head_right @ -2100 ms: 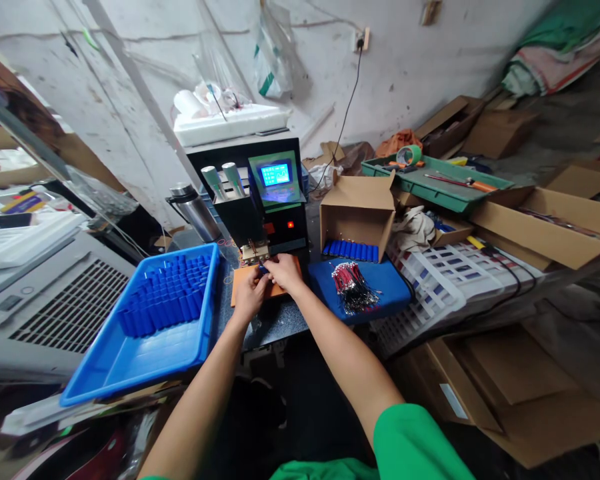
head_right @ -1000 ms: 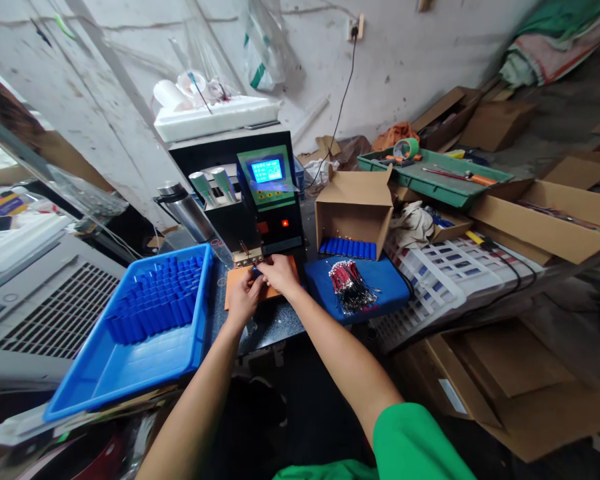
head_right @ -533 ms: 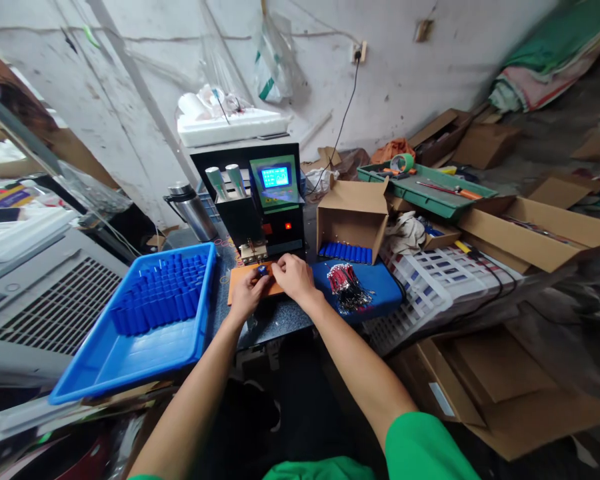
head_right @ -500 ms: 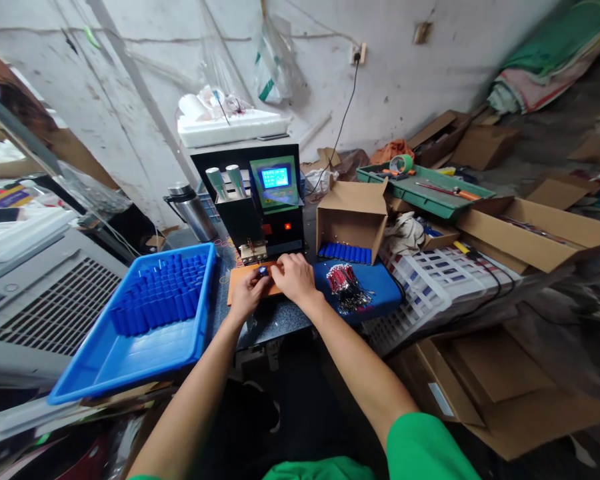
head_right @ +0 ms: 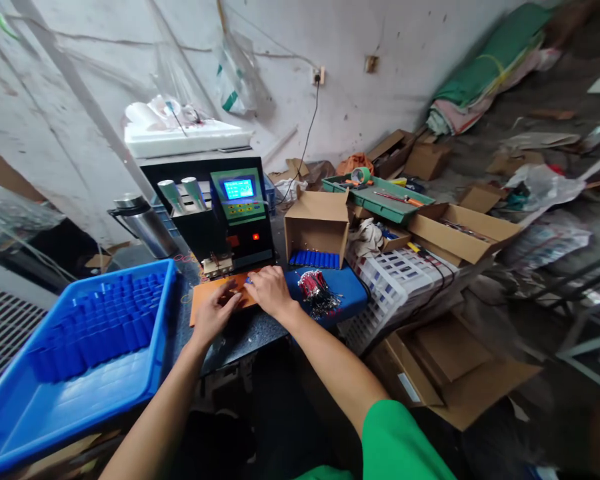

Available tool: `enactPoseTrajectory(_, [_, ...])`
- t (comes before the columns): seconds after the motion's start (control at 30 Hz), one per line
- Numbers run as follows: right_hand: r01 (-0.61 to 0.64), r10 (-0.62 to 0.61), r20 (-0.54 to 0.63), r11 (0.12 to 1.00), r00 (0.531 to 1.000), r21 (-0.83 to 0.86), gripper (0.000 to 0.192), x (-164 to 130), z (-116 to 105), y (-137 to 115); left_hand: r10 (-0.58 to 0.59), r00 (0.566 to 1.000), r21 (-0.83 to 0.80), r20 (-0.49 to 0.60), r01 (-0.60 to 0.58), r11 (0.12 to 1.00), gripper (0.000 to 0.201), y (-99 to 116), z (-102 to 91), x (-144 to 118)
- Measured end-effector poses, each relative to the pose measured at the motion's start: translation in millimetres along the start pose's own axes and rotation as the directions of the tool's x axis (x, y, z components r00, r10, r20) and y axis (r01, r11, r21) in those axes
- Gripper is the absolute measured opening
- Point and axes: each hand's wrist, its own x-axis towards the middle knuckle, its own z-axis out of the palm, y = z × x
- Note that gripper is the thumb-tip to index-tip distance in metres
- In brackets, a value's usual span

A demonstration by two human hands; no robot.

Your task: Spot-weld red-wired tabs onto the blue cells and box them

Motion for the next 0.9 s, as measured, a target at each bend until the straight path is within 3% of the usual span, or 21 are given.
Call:
enactPoseTrajectory(0.13, [-0.195,0.190,-0.103,0.980,0.976,-0.040,0.029,3,-7,60,-0.016,1.000,0.062,-0.014,0.017,0.998,0.045,5,-1.3,0])
enactPoseTrajectory(0.3, [-0.342,0.331,-0.087,0.924,0.940,-0.173,0.028,25,2,117,-0.044,0.996,0.173,-0.075,0.056,0.983,0.038,12,-1.8,-1])
enactPoseTrajectory(0.57, [-0.221,0.275,0.167,0.933,0.947,-0.286,0.020,43,35,134,-0.021,0.997,0.177,-0.069,0.033,0.984,0.035,14,-2.2,-2])
enactPoseTrajectory(0.9, [-0.184,0.273,0.236,0.922,0.933,-0.341,0.021,51,33,142,0.016,0.998,0.206,-0.069,-0.002,0.979,0.037,10,-1.3,-2])
